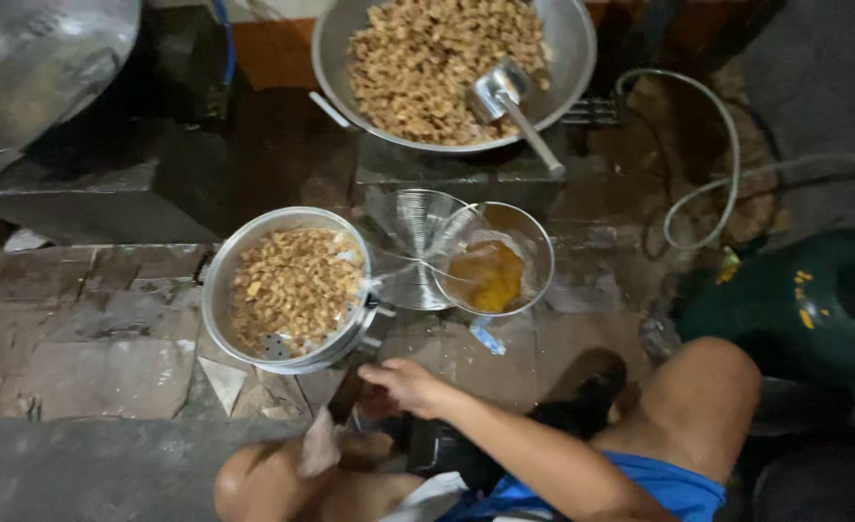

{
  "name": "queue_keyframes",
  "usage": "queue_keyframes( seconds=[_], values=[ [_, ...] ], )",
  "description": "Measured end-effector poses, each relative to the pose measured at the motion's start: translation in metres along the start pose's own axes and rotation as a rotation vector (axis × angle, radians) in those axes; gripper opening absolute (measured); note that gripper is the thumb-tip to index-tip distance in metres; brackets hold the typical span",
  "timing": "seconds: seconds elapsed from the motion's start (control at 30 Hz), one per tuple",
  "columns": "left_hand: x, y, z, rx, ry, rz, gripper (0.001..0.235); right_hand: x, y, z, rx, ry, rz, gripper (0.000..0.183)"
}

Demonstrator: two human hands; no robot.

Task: The person pours a brown liquid from a large pot into a smaller pot. They then sit on a low stool and use a ladle to transfer fried food from a large wok into a metal strainer, allowing the oil to drain.

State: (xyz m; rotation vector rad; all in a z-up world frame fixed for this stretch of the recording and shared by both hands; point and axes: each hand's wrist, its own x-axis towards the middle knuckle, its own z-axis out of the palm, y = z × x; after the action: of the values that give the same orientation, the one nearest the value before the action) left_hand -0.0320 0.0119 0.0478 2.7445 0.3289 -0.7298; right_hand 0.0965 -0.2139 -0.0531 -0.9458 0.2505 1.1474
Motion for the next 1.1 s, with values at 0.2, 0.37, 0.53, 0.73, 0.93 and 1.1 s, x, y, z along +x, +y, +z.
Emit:
queue_keyframes(
  seconds=[0.2, 0.37, 0.53, 0.73, 0.93, 1.1],
  values=[
    [0.059, 0.048, 0.005, -0.032, -0.037, 0.268, 0.034, -0.084, -0.065, -0.088, -0.874, 0.393, -0.557, 0.038],
    [0.131, 0.051, -0.005, 0.029, 0.014, 0.353, 0.036, -0.162, -0.216, -0.108, -1.693, 1.344, -0.97, 0.057],
    [0.196, 0.0, 0.005, 0.351, -0.025, 0.605, 0.034, -0.094, -0.314, -0.134, -2.278, 1.743, -0.382, 0.06],
    [0.222, -0.011, 0.004, 0.289, -0.196, 0.223, 0.038, -0.064, -0.379, -0.197, -2.076, 1.351, -0.267, 0.051],
    [0.209, 0.028, -0.036, 0.154, -0.256, 0.126, 0.036, -0.105, -0.462, -0.238, -1.868, 1.272, -0.244, 0.038],
    [0.209, 0.044, -0.07, 0.119, -0.236, 0.082, 0.034, -0.048, -0.518, -0.259, -1.596, 1.415, -0.28, 0.046]
  ],
)
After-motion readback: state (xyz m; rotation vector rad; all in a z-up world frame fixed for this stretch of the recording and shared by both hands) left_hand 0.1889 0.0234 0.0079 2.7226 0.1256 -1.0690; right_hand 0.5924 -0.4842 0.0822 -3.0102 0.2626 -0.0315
